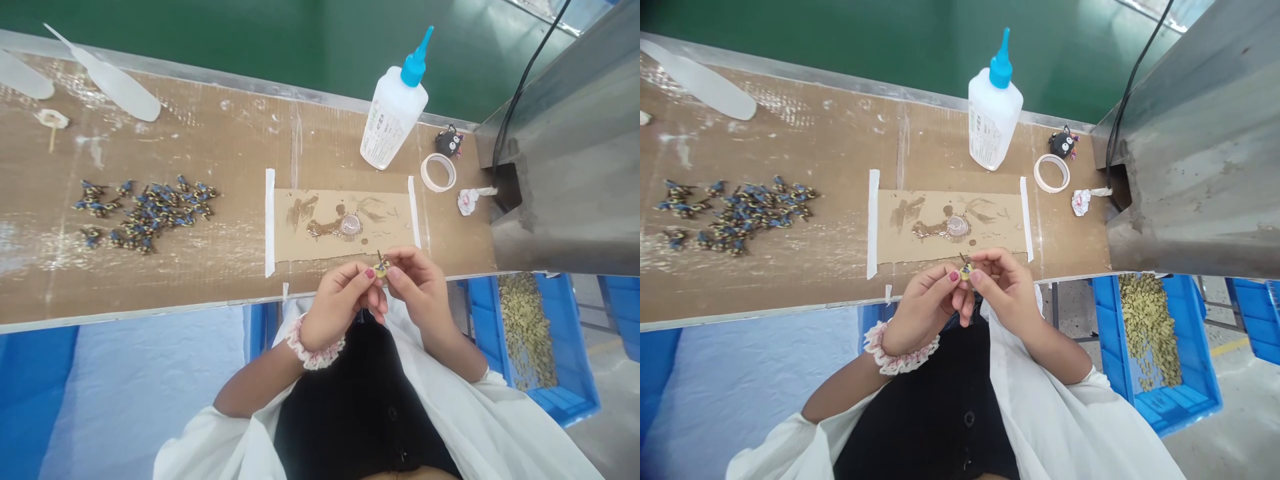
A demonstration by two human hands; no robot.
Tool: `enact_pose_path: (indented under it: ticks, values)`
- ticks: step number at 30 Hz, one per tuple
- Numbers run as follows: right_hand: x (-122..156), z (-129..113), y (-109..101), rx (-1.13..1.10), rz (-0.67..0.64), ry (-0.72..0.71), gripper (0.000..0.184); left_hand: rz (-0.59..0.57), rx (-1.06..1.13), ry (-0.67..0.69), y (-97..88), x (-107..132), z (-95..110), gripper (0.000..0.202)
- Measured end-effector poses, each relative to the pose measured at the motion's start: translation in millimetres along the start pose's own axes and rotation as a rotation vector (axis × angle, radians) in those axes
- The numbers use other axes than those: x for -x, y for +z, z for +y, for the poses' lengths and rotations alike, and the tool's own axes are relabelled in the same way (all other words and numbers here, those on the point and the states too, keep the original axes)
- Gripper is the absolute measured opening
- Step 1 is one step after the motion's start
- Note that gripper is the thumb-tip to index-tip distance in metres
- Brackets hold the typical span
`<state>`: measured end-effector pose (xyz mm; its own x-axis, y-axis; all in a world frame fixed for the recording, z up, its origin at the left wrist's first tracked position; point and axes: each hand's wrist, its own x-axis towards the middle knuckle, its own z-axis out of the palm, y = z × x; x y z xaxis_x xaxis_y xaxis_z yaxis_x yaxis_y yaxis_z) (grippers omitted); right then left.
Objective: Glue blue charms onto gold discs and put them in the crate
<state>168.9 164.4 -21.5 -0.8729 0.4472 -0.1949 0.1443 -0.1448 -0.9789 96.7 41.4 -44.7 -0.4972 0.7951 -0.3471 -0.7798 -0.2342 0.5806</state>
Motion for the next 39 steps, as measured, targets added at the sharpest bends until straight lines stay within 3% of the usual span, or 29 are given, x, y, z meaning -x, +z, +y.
enact_pose_path:
  ticks: [7, 12, 19, 31, 39]
  values:
    - [-5.3, -5.7, -2.9, 0.018, -0.013, -0.116, 0.013, -0.006, -0.119, 0.014, -1.6, 1.2, -0.4, 0.031]
    - [-6.9, -4.0, 1.7, -0.08, -0.006, -0.02, 0.019, -0.019, -0.103, 0.021, -2.1, 0.8, -1.8, 0.029]
    - [-1.4, -7.4, 7.3, -0.23, -0.101, 0.054, 0.016, -0.096, 0.059, -0.029, 4.1, -1.5, 1.3, 0.034]
    - [-1.4, -3.0, 8.4, 0.097, 0.014, -0.112, 0.016, 0.074, -0.077, -0.084, 5.2, -1.6, 5.5, 0.031]
    - [-0.8, -4.0, 9.2, 0.149, -0.003, -0.174, 0.009, 0.079, -0.035, -0.162, 5.7, -2.6, 10.0, 0.03]
